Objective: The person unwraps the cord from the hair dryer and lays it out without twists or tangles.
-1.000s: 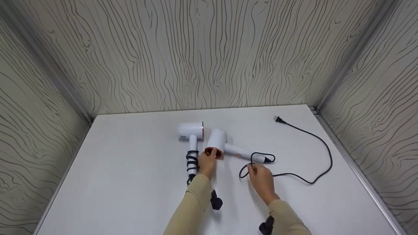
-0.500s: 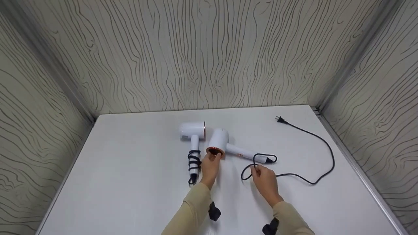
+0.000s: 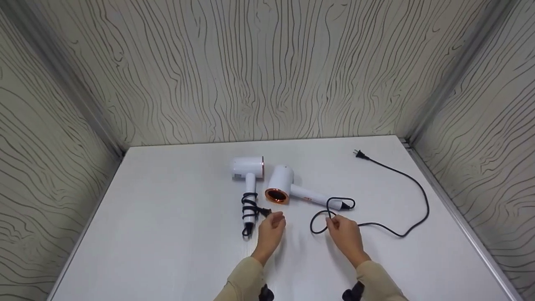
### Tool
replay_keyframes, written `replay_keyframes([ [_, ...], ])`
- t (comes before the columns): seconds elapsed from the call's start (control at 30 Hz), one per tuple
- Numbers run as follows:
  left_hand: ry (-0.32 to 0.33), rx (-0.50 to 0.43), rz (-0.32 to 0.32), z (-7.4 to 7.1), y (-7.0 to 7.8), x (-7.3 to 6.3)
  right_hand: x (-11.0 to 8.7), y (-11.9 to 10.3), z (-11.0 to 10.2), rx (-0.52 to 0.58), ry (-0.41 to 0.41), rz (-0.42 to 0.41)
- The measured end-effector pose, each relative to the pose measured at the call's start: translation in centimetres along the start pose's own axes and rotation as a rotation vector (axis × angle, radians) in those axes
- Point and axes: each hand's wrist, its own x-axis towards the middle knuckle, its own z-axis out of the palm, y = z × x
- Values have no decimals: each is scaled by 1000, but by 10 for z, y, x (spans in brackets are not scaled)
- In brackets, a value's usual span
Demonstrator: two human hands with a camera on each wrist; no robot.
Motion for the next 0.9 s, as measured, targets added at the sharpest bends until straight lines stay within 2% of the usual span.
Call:
replay_keyframes([
  [0.23, -84, -74, -24, -8, -10, -12, 3, 2, -3, -9, -18, 25],
  [0.37, -103, -130, -36, -15, -13, -18, 5, 5, -4, -24, -15, 13],
  [0.53, -97, -179, -52, -24, -17, -25, 8, 9, -6, -38, 12, 4],
  [0.73, -66, -203, -98, -35, -22, -32, 15, 14, -11, -44, -14, 47],
  [0.9, -28, -214, -130, -42, -25, -37, 25, 20, -14, -73, 36, 29],
])
